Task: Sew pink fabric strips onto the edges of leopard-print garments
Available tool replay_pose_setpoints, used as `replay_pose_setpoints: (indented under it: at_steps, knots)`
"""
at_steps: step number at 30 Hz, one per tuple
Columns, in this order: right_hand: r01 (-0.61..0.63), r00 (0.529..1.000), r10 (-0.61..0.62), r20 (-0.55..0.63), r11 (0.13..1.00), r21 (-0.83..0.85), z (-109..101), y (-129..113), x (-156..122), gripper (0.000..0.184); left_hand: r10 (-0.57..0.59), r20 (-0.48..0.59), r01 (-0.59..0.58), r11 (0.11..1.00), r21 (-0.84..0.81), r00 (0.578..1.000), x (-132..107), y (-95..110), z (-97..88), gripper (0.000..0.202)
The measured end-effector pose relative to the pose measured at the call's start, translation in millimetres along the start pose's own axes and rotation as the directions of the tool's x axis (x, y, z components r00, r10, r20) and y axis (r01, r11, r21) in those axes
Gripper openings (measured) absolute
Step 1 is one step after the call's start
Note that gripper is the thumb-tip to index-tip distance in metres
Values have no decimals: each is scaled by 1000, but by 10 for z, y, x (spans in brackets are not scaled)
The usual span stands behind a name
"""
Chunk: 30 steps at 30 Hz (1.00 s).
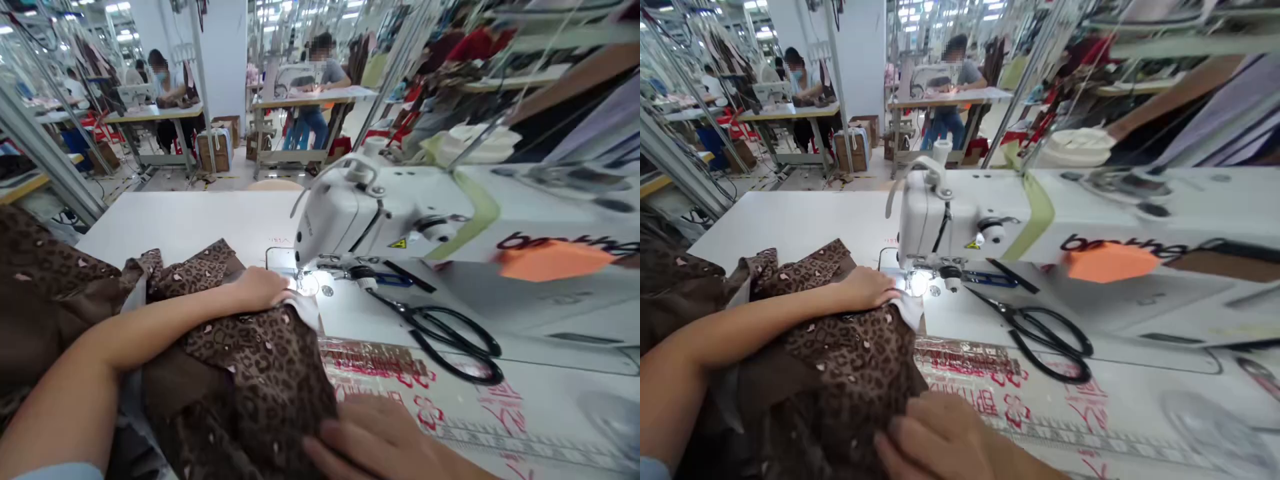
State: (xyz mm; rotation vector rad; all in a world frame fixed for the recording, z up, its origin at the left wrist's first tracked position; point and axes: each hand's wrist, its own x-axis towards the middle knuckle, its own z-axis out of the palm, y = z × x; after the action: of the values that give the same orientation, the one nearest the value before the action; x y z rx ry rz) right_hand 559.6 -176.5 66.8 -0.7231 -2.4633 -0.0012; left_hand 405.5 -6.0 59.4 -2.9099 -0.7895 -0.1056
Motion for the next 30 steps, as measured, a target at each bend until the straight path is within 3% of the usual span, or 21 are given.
replay_pose_setpoints:
  at_steps: [2,4,8,10,12,13,15,17,19,22,26,30]
  knots:
    - [61,995,-59,78,998,-29,30,212,-233,33,-67,7,66,998,23,998,-4,1,153,31]
    - [19,996,-13,88,998,-67,101,386,-315,35,-85,25,84,996,35,996,-38,-81,204,34]
    - [-72,989,76,128,997,-36,250,555,-128,34,-111,37,108,992,72,993,-82,-259,193,33]
    - [19,991,-32,130,995,96,276,595,23,35,-164,18,161,981,109,986,-93,-305,159,31]
    - [147,985,-164,49,957,251,262,628,125,35,-185,-10,185,973,135,983,-108,-297,107,25]
    - [175,983,-182,-3,938,298,244,641,148,35,-139,-32,142,982,127,990,-120,-269,79,22]
    - [128,992,-116,-58,942,309,197,649,140,36,63,-74,-57,996,72,995,-153,-176,37,21]
    - [83,997,-79,-24,960,266,139,628,88,35,261,-121,-262,965,7,958,-197,-64,31,25]
    - [93,994,-104,35,969,231,67,591,22,35,330,-140,-337,941,-31,934,-245,36,66,31]
    - [75,997,-80,8,959,273,-61,562,-59,34,269,-146,-281,958,-67,952,-307,157,165,40]
    - [49,997,-23,-77,936,348,-150,650,-111,33,42,-167,-63,990,-127,985,-309,317,292,44]
    - [55,992,-78,98,973,226,-13,792,-150,44,-82,-194,52,986,-156,978,-232,418,346,42]
